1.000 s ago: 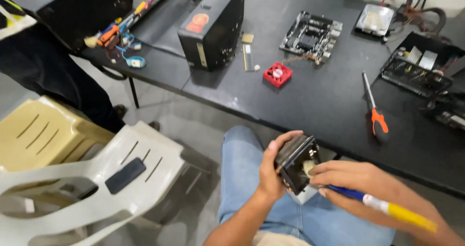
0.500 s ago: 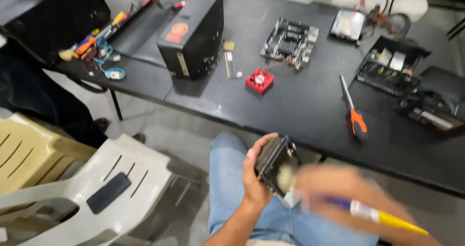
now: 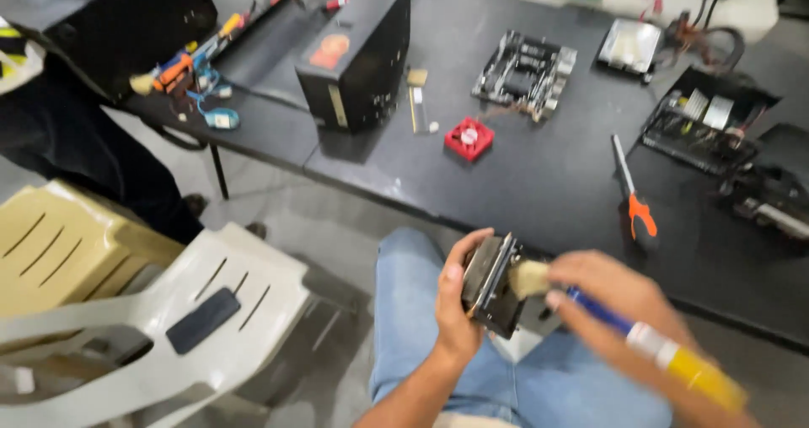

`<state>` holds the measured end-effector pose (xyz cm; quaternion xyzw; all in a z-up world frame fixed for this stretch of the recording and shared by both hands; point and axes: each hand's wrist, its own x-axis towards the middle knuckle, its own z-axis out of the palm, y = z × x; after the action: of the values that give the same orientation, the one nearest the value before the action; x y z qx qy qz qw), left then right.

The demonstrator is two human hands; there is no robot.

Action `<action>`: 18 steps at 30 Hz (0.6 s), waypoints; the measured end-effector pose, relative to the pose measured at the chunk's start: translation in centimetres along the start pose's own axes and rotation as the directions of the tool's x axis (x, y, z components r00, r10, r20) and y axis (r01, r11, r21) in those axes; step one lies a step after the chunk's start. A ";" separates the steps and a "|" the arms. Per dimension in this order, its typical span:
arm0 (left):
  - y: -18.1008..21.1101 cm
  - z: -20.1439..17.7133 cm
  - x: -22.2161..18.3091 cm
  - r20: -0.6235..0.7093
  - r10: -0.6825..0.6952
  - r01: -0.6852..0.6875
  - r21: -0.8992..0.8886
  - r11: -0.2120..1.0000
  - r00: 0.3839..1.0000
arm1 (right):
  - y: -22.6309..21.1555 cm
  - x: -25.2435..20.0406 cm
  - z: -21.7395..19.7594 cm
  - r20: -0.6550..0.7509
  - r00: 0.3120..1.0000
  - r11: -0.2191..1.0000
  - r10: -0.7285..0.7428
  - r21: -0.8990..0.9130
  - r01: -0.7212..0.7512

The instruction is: Disassembling a cooling fan from a heatsink, cleaning the dust off the heatsink with a brush, and using a screwdriver on a motherboard.

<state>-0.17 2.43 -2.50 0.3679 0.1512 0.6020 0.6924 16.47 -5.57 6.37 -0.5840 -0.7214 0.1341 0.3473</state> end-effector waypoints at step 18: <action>0.1 0.1 -0.7 0.038 0.002 -0.004 0.049 0.999 0.999 | -1.2 -1.0 0.8 -0.120 0.970 0.974 0.213 0.105 -0.200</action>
<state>-0.39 1.70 -2.54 0.3964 0.1522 0.5920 0.6850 15.16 -6.66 6.19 -0.6467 -0.6255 0.1644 0.4044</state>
